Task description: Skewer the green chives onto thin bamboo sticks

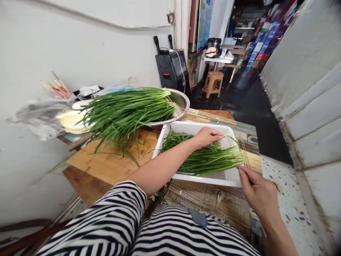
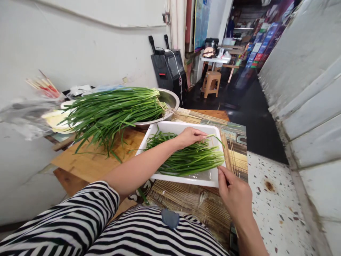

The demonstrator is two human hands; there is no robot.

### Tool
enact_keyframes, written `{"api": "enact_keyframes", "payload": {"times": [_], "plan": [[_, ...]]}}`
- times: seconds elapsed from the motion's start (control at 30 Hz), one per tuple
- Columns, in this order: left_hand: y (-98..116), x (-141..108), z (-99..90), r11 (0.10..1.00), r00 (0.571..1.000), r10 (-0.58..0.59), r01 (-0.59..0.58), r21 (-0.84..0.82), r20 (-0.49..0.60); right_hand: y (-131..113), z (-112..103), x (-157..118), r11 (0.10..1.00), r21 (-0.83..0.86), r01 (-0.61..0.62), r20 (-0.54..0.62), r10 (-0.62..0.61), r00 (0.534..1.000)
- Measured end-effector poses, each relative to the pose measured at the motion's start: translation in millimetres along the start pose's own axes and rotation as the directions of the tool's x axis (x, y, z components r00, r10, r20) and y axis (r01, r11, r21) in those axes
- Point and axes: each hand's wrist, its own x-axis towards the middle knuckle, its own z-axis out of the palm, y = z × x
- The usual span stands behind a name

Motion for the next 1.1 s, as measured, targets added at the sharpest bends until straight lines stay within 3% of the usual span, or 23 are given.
{"api": "enact_keyframes", "payload": {"times": [0.33,0.8,0.93,1.1], "plan": [[-3,2,-0.3,0.996,0.995,0.081,-0.079,0.046,-0.056,-2,1,1,0.999,-0.031,0.021,-0.020,-0.022,1.000],[5,-1,-0.4,0.981,0.987,0.162,-0.163,0.109,0.020,-3,-2,0,1.000,-0.001,-0.009,0.007,0.009,1.000],[7,-3,3.7,0.945,0.965,0.235,-0.255,0.203,0.117,-4,0,-1,0.999,-0.010,-0.040,0.016,0.040,0.999],[17,-6,-10.9,0.939,0.900,0.179,-0.276,0.203,0.396,-6,2,0,0.998,-0.050,0.033,-0.074,-0.037,0.997]]}}
